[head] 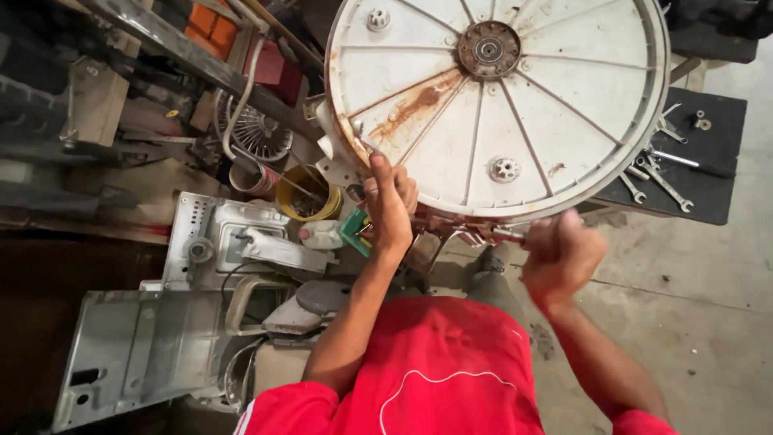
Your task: Disassembling a washing machine tub assembly using a socket wrench and other hand tools in a workshop.
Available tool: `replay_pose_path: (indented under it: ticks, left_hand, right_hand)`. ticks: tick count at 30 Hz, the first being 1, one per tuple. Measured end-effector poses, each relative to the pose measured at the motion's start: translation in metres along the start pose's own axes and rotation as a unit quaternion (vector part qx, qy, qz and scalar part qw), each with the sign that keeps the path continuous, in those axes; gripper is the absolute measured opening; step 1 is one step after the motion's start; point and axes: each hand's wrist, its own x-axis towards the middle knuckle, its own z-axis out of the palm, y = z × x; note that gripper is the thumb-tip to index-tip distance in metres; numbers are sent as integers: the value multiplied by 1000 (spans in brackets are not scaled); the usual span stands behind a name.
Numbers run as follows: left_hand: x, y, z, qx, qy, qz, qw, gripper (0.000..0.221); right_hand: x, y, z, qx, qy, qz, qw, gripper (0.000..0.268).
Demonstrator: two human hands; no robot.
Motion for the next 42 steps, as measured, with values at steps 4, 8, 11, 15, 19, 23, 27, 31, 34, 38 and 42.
replay_pose_path:
  ticks: [4, 8, 11, 15, 19, 23, 27, 31, 34, 38, 42]
  left_hand:
    - [0, -3, -5, -27, -22, -7, 999, 68]
    - [-6, -19, -28, -51, -103, 91, 989, 69]
    - [1, -43, -58, -181, -108, 60, 976, 73]
    - [3, -23, -74, -260, -65, 42, 963, 73]
    - [3, -6, -114, -205, -8, 75, 976, 57]
    - [0, 27, -140, -180, 19, 77, 981, 57]
    - [-29, 23, -131, -144, 34, 54, 988, 44]
    - [-51, 22, -99, 172, 12, -92, 981, 33]
    - [-47, 13, -88, 225, -11, -106, 969, 43]
    - [-33, -4, -82, 240, -18, -12, 971, 42]
    - [-28, 10, -92, 323, -93, -11, 942, 46]
  right_hand:
    - [37, -58, -44, 623, 64, 206, 752, 52]
    - [46, -72, -96, 423, -156, 175, 875, 18]
    - [46, -74, -105, 361, -237, 228, 873, 13]
    - [46, -82, -96, 325, -302, 255, 859, 20]
    - [45, -105, -110, 296, -368, 338, 814, 29]
    - [10, -70, -76, 311, -361, 360, 802, 30]
    - [16, -84, -78, 263, -409, 403, 775, 39]
    - [8, -83, -68, 285, -391, 415, 770, 36]
    - [-5, -70, -51, 358, -357, 429, 748, 37]
    - [5, -83, -51, 418, -328, 408, 743, 51]
    - [7, -85, -51, 407, -308, 420, 751, 51]
